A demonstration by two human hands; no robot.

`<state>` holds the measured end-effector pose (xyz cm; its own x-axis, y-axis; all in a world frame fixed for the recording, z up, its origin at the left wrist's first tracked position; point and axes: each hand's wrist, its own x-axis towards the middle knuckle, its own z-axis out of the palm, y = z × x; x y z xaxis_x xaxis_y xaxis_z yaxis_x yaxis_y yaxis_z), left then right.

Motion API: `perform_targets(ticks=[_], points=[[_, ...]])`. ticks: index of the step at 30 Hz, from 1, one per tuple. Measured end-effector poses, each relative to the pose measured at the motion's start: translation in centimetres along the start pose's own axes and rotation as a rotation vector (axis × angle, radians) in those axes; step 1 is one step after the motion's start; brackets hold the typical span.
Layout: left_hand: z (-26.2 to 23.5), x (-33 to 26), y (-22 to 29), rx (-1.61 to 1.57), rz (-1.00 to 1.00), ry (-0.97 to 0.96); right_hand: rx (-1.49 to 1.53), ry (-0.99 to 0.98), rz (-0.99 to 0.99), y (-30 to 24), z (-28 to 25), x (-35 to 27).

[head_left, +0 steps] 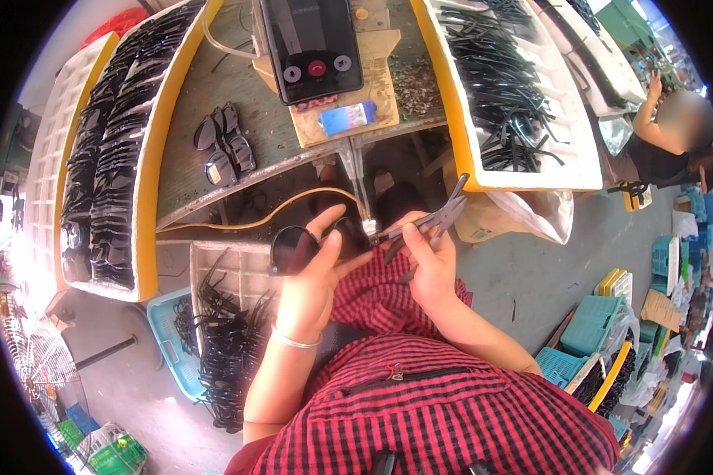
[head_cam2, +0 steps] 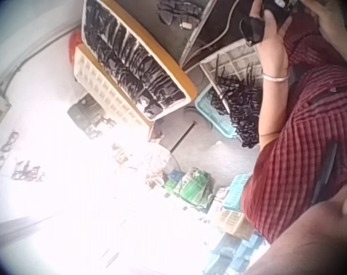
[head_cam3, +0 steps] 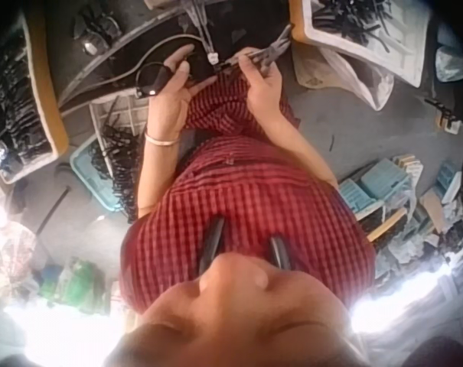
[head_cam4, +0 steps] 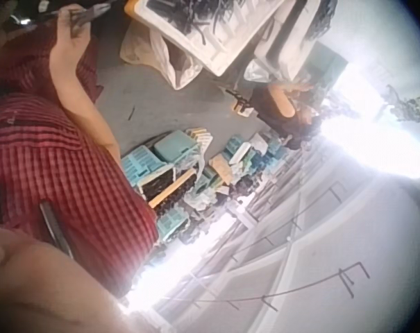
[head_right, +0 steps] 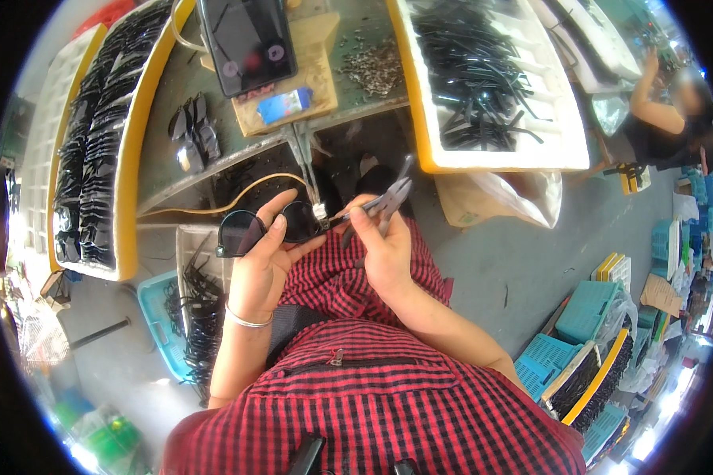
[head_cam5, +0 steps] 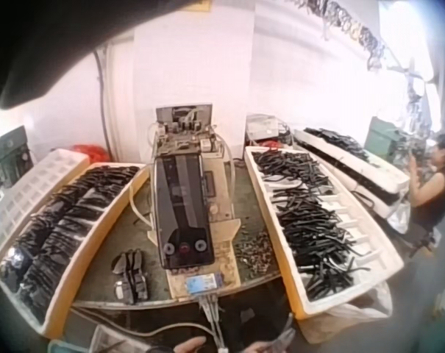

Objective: The person repeatedly picks up sunglasses frames and arms from trays, uses pliers to attach the arms to the frames, and places the assembled sunglasses into a tray. The process is repeated for multiple units.

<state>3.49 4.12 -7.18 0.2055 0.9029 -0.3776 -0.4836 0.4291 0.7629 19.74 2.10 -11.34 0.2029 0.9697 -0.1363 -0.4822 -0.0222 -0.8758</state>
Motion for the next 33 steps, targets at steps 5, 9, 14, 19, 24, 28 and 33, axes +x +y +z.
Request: perform_targets(ticks=[5, 9, 14, 19, 24, 28, 33], points=[[-0.1, 0.0, 0.0, -0.01, -0.008, -0.007, 0.032, 0.0, 0.009, 0.1, 0.0, 0.1], [0.0, 0.0, 0.1, -0.006, -0.009, 0.0, 0.057, 0.016, 0.03, 0.1, 0.0, 0.1], [0.0, 0.0, 0.1, -0.02, -0.016, -0.007, 0.073, 0.008, 0.045, 0.2, -0.3, 0.2], [-0.1, 0.2, 0.0, -0.054, -0.034, -0.012, 0.053, 0.009, 0.052, 0.0, -0.5, 0.3], [-0.6, -0.1, -0.5, -0.1, -0.044, -0.014, 0.086, 0.033, 0.136, 0.1, -0.7, 0.0], [-1.9, -2.2, -1.0, -0.22, -0.089, -0.053, 0.152, 0.007, 0.263, -0.4, -0.3, -1.7], [-1.0, -6.6, 0.2, -0.265, -0.039, -0.144, 0.306, -0.131, 0.437, -4.9, 0.9, -3.6]])
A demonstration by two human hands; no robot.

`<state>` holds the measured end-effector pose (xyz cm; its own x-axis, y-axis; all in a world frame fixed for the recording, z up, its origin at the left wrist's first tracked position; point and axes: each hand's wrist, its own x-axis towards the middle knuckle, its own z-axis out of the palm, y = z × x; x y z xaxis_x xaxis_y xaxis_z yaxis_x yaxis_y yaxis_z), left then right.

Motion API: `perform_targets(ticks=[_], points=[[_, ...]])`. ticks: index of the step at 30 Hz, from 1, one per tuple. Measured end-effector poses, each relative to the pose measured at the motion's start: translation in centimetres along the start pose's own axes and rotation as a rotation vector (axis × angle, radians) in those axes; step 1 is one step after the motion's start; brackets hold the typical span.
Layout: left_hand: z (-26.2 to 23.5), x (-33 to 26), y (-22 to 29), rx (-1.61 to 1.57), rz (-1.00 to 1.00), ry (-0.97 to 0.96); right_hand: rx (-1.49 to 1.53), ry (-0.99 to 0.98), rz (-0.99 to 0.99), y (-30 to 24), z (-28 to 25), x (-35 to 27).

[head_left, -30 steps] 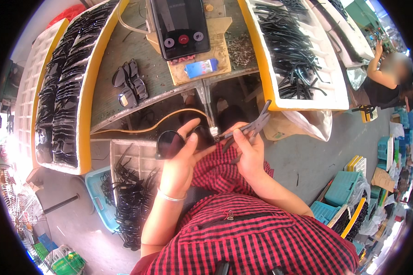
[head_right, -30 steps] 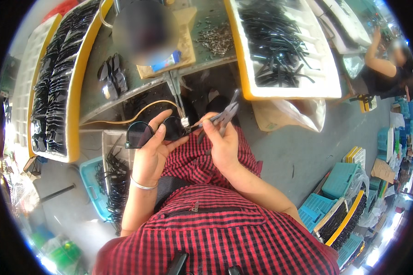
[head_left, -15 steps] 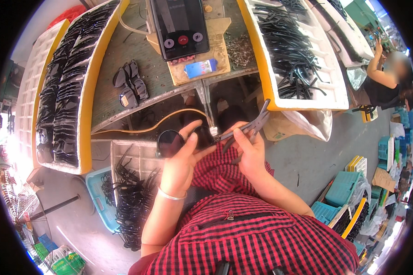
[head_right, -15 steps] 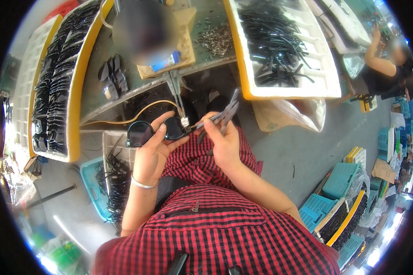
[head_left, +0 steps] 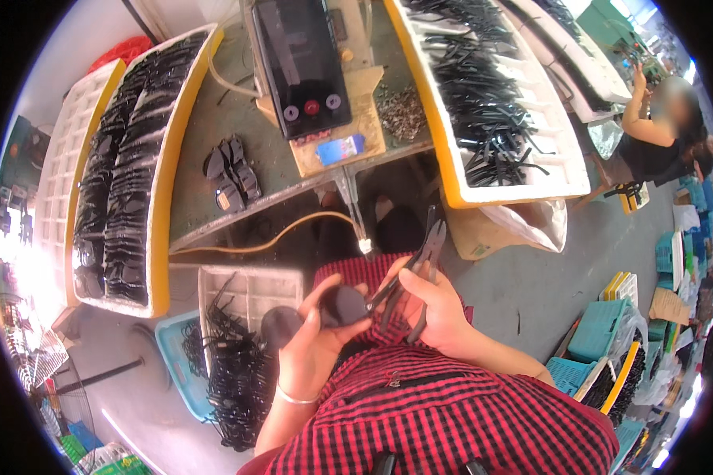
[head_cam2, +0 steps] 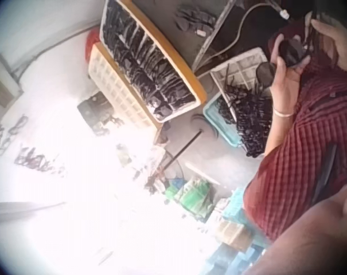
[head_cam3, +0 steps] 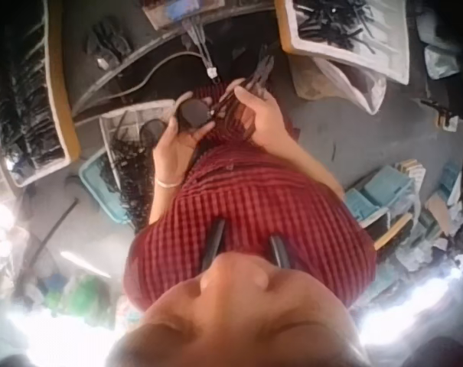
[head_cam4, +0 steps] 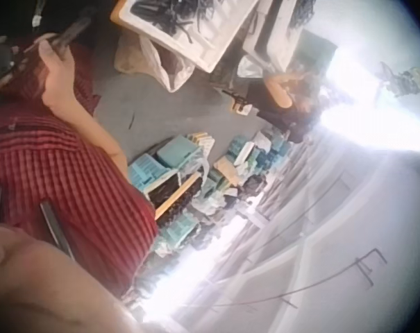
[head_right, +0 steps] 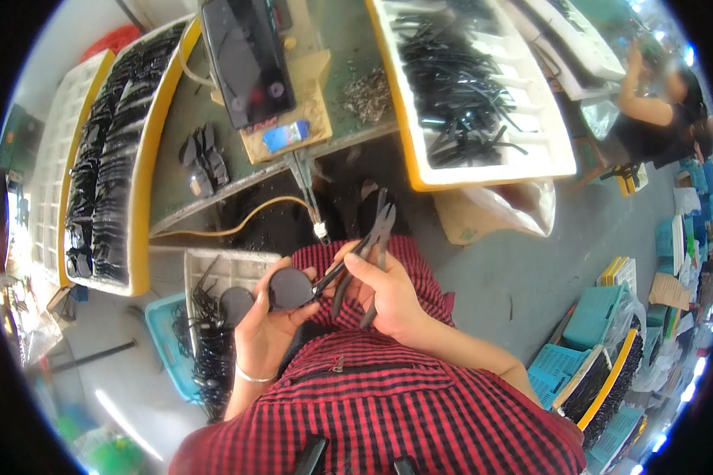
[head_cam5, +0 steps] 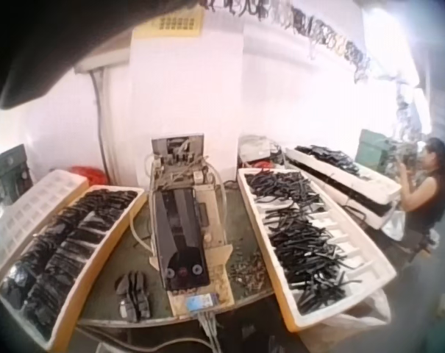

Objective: The person repeatedly picks up sunglasses frames and arms from trays, uses pliers to attach the arms to the frames, and places the assembled sunglasses into a tray. The process is repeated for multiple units.

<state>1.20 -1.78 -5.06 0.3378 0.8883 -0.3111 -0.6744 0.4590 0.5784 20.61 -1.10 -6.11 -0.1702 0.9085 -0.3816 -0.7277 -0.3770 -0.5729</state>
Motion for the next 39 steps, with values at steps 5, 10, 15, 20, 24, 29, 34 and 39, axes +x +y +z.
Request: perform_targets(ticks=[5, 10, 15, 20, 24, 29, 34, 39], points=[[2.9, 0.2, 2.6, 0.025, 0.355, -0.076, -0.018, -0.081, -0.148, -4.3, 3.1, 1.4], [4.8, 2.3, 5.1, 0.261, 0.676, 0.023, -0.188, 0.105, -0.36, -16.5, 0.6, 10.8], [6.0, 2.6, 4.2, 0.153, 0.491, -0.11, -0.237, 0.373, -0.222, -27.3, 1.6, 17.5], [3.6, 0.8, 6.3, 0.127, 0.58, 0.059, -0.973, -0.098, -0.176, -19.6, 5.6, 10.4], [5.6, 2.0, 7.7, 0.273, 0.51, 0.023, -1.879, -0.484, -0.945, -13.2, 7.3, 1.5], [5.7, 1.3, 8.2, 0.421, 0.617, -0.018, -1.954, -0.544, -1.09, -10.9, 9.2, -2.3], [6.5, 1.3, 8.2, 0.435, 0.638, -0.03, -2.009, -0.49, -1.148, -11.2, 8.6, -1.4], [6.6, 1.5, 8.1, 0.501, 0.635, -0.018, -2.06, -0.544, -1.095, -11.5, 8.2, -1.4]])
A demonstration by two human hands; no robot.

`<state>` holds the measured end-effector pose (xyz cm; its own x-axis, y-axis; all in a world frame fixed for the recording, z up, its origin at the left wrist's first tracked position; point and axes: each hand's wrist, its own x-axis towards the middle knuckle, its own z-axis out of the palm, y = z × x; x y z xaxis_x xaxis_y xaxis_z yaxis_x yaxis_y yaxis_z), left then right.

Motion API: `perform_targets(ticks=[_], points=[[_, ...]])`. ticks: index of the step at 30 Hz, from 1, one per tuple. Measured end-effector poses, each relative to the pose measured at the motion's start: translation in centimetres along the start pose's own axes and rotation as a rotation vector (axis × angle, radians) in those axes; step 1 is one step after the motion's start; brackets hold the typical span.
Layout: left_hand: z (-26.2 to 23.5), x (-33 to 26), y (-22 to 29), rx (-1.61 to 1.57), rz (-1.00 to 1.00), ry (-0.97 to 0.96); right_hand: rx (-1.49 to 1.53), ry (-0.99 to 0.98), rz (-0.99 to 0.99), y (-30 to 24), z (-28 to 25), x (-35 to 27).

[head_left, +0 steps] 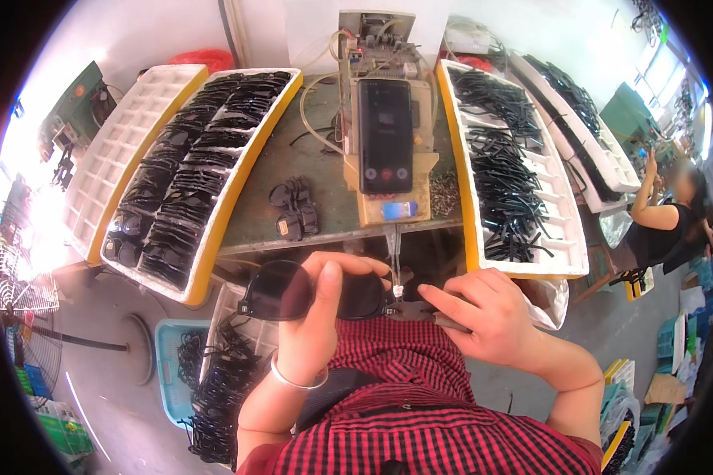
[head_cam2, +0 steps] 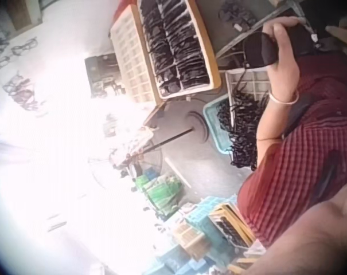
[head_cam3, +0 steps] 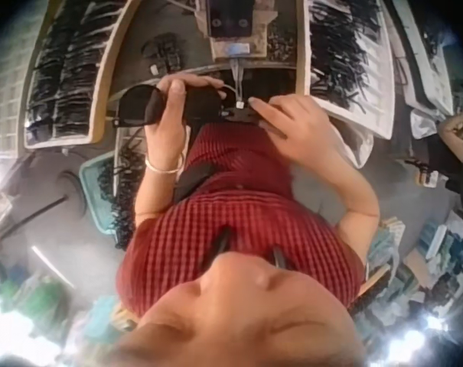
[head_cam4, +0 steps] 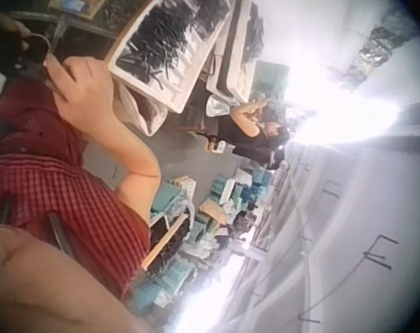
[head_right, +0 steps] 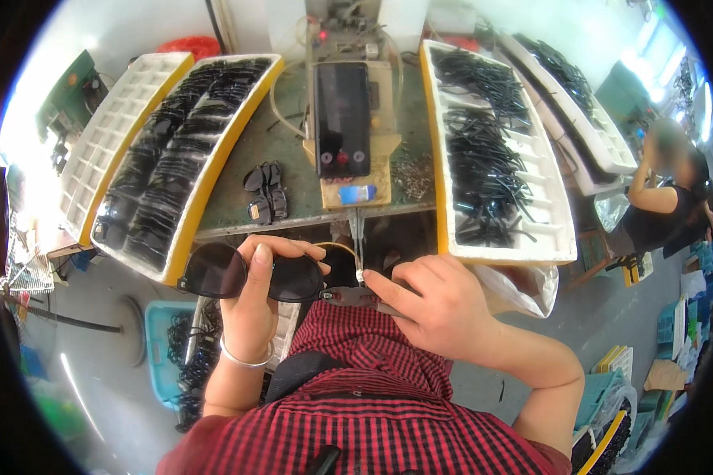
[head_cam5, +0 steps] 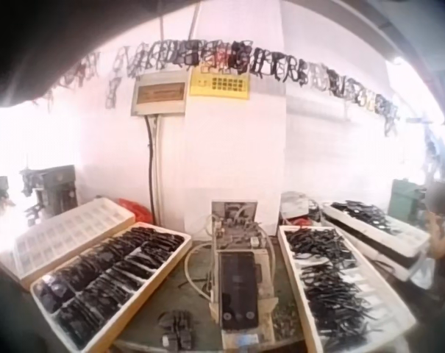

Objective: The person repeatedly picks up sunglasses frames and arms from trays, uses pliers to attach the arms to the frames, and places the assembled sunglasses into a tray. The process is repeated for multiple units.

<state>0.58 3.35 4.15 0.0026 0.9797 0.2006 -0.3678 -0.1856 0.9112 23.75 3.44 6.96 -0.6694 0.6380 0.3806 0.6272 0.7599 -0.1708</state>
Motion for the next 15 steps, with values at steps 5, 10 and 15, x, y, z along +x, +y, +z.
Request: perform_targets(ticks=[5, 10, 15], points=[[-0.1, -0.2, 0.1, -0.017, -0.037, -0.062, 0.264, -0.116, 0.088, 0.1, -0.3, -0.4], [-0.6, 0.1, 0.3, -0.178, -0.142, -0.149, 0.943, -0.414, 0.559, 0.6, 0.0, -1.4], [-3.4, 0.3, -1.7, -0.031, 0.076, 0.149, 0.494, -0.154, 0.617, 5.5, -0.3, -1.5]])
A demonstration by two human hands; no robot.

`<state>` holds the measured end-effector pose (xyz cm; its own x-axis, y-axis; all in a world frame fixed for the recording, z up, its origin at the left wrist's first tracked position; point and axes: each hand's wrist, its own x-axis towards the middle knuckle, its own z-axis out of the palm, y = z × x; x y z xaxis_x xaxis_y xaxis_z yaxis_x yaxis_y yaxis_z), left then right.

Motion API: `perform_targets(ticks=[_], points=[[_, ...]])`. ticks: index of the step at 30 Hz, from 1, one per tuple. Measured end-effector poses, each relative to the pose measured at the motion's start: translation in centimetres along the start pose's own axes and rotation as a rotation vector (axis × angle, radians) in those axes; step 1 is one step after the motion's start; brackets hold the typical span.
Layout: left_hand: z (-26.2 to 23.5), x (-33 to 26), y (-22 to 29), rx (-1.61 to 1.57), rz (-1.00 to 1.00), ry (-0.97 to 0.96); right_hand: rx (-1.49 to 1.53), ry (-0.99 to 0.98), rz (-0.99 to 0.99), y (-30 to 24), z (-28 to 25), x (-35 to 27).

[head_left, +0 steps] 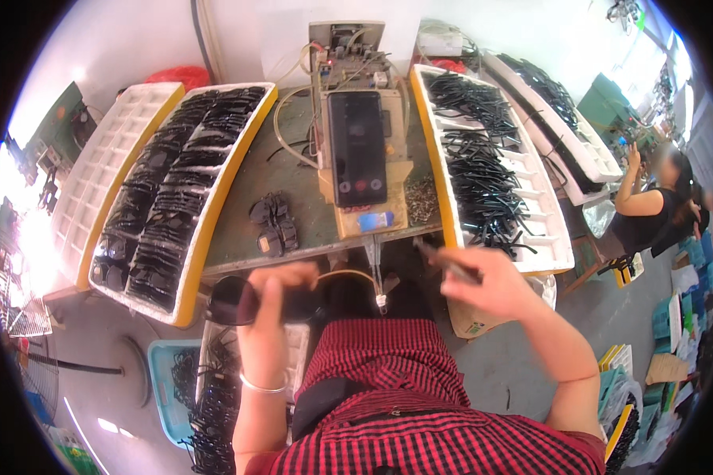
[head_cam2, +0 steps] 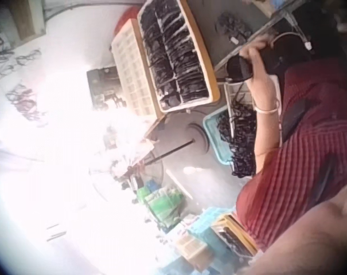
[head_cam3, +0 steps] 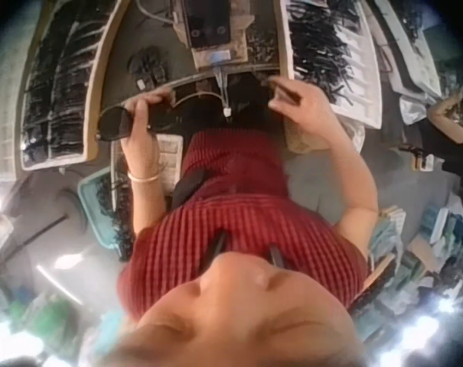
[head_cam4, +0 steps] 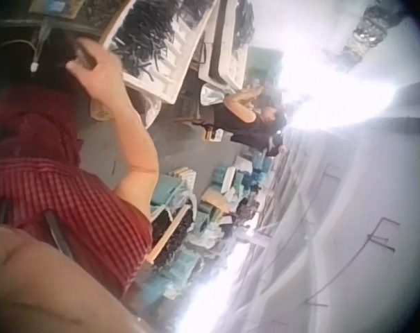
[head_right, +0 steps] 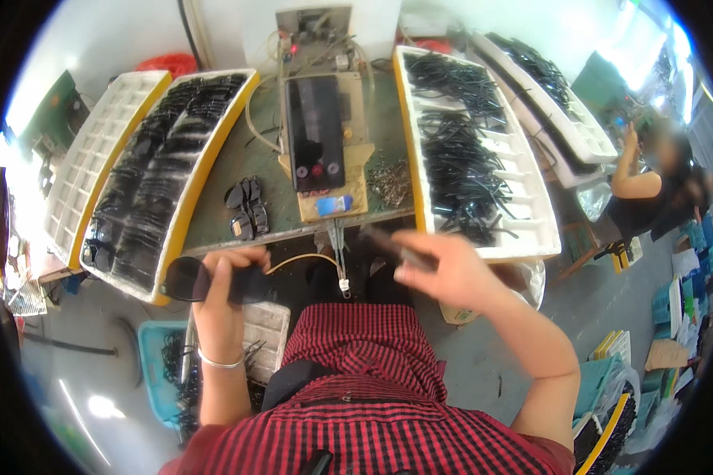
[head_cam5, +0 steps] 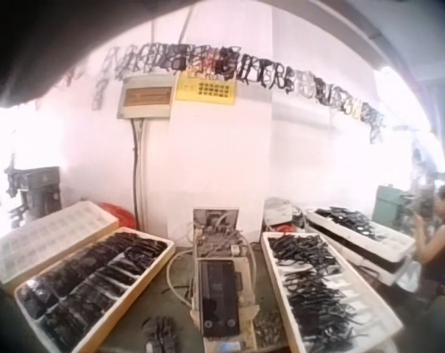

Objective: The person repeatedly picks up sunglasses frames and arms from trays, uses pliers to attach the arms to the frames, and places the assembled sunglasses into a tray. The process is repeated for multiple units.

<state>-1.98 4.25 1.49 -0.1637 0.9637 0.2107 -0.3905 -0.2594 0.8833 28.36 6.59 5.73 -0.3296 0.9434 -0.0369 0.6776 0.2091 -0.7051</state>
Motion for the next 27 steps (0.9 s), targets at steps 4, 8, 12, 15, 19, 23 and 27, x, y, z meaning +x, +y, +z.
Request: perform_targets(ticks=[4, 8, 12, 15, 19, 23, 27], points=[[-3.5, 0.0, -2.4, -0.105, -0.376, 0.226, -0.498, 0.221, -0.049, 4.5, -0.6, 6.4], [-6.4, 0.8, -4.7, -0.141, -0.436, 0.326, -0.844, 0.449, -0.088, 8.1, -0.5, 9.0], [-9.6, 5.1, -5.5, 0.366, -0.213, 0.231, -0.547, 0.495, -0.193, 6.2, 0.0, 6.5], [-12.2, 10.7, -8.9, 1.121, 0.109, 0.243, -0.367, 0.435, -0.248, 4.9, 1.0, 3.7], [-11.1, 13.4, -9.3, 1.477, -0.069, 0.299, -0.207, 0.398, -0.264, 3.7, 3.4, -0.3], [-8.2, 14.1, -10.4, 1.672, -0.069, 0.328, -0.002, 0.396, -0.108, 6.0, 6.3, -4.9], [-5.9, 13.8, -10.0, 1.75, -0.197, 0.363, 0.272, 0.411, 0.05, 7.8, 9.1, -7.1]])
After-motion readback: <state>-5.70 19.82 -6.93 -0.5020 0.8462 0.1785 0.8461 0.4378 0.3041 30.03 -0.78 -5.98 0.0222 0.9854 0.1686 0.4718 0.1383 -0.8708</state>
